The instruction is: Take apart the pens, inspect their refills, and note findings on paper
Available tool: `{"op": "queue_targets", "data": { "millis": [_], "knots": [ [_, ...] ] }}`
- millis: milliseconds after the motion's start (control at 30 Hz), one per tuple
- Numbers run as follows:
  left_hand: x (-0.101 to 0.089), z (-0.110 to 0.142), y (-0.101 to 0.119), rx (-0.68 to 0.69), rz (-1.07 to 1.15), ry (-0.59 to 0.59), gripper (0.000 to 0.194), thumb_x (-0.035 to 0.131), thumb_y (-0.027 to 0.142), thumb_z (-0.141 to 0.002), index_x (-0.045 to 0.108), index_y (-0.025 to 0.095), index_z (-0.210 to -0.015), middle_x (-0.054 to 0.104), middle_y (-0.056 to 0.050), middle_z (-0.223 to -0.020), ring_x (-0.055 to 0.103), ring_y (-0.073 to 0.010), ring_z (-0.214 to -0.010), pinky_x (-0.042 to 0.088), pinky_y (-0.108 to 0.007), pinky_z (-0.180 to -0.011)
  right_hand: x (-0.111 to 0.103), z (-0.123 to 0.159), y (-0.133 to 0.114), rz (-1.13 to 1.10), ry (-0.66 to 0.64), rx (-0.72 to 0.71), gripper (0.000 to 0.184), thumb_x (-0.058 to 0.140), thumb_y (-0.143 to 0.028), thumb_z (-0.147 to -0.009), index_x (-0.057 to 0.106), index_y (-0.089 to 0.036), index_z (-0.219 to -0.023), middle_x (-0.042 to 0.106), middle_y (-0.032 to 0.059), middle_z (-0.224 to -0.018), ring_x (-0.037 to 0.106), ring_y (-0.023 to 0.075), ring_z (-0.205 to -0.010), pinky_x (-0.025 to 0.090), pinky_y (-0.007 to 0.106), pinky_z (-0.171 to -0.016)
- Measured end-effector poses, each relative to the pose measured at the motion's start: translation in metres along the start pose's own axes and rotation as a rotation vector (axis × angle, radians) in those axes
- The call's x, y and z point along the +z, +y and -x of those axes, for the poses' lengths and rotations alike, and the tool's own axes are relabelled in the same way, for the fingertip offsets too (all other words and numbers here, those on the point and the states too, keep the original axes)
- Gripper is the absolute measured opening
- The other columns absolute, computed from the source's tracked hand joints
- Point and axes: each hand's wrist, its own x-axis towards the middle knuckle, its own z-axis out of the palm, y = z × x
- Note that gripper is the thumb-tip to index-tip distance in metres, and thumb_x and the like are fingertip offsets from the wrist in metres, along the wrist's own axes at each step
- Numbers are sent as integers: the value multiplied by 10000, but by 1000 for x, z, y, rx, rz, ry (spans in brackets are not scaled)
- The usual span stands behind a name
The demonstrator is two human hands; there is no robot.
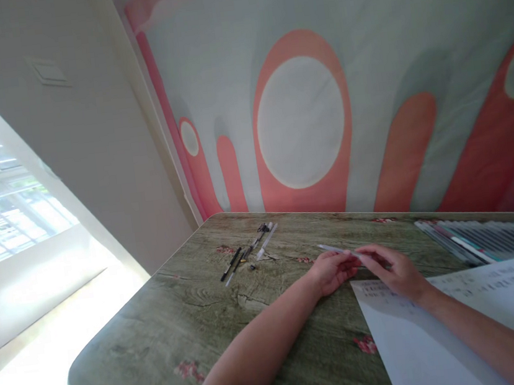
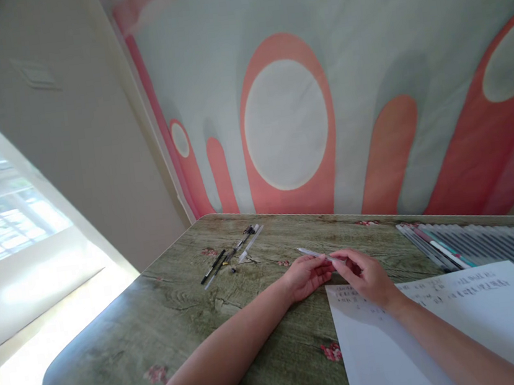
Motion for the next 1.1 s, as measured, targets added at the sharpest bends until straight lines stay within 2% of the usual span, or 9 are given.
{"op": "queue_targets", "data": {
  "millis": [200, 300, 433, 533, 667, 767, 900, 1000, 1100],
  "knots": [
    [3, -5, 3, -86, -100, 48, 232, 398, 189, -841, 562, 69, -729, 576, -49, -587, 541, -83, -510, 417, -188, -497, -1, 1, 6, -325, -121, 332, 411, 394, -479, -806, 580, -154, -978, 517, -11, -503, 459, 117, -448, 356, 228, -422],
    [4, -8, 6, -139, -176, 40, 253, 382, 220, -848, 563, 72, -751, 563, -40, -574, 509, -69, -467, 406, -176, -462, -1, -2, 6, -457, -159, 419, 408, 447, -483, -781, 553, -153, -995, 506, -25, -511, 456, 101, -441, 341, 211, -409],
    [7, -16, 6, -162, -360, 81, 199, 485, 257, -799, 564, 86, -735, 526, -2, -528, 453, -46, -417, 391, -163, -437, -1, -5, 6, -530, -166, 476, 387, 561, -459, -712, 530, -158, -952, 506, -36, -555, 441, 71, -430, 309, 182, -379],
    [11, -23, 4, -139, -466, 100, 255, 528, 328, -764, 577, 83, -714, 535, -9, -536, 421, -34, -402, 373, -158, -425, -3, -7, 10, -578, -186, 505, 367, 614, -435, -673, 514, -152, -885, 514, -37, -560, 418, 55, -420, 281, 160, -353],
    [12, -23, 3, -49, -623, 96, 353, 491, 429, -756, 596, 92, -743, 556, -25, -573, 407, -40, -403, 363, -176, -426, -6, -9, 16, -704, -154, 546, 303, 641, -373, -676, 501, -161, -841, 495, -51, -539, 415, 50, -428, 302, 144, -351],
    [7, -6, 11, 85, -864, 55, 349, 496, 434, -740, 603, 104, -778, 558, -21, -591, 443, -65, -444, 369, -195, -450, -9, -10, 24, -824, -78, 587, 274, 662, -314, -670, 521, -173, -859, 521, -41, -562, 437, 54, -446, 347, 141, -354],
    [-15, 43, 40, 297, -1232, 22, 234, 548, 324, -713, 603, 139, -845, 579, -11, -656, 505, -96, -570, 394, -200, -538, -14, -12, 37, -951, -22, 646, 261, 679, -225, -655, 564, -179, -886, 605, 12, -706, 480, 59, -481, 430, 143, -382],
    [-44, 86, 72, 499, -1566, 170, 168, 517, 266, -736, 620, 154, -808, 595, -25, -744, 515, -109, -669, 396, -209, -631, -15, -13, 43, -1034, -26, 660, 217, 678, -183, -661, 594, -169, -861, 618, 24, -758, 499, 51, -516, 466, 120, -428],
    [-80, 120, 103, 566, -1759, 401, 158, 505, 238, -743, 618, 152, -812, 575, -33, -776, 511, -116, -690, 397, -219, -658, -16, -13, 45, -1095, -16, 660, 188, 666, -178, -679, 616, -154, -859, 623, 37, -791, 511, 47, -538, 482, 113, -460]
  ]
}}
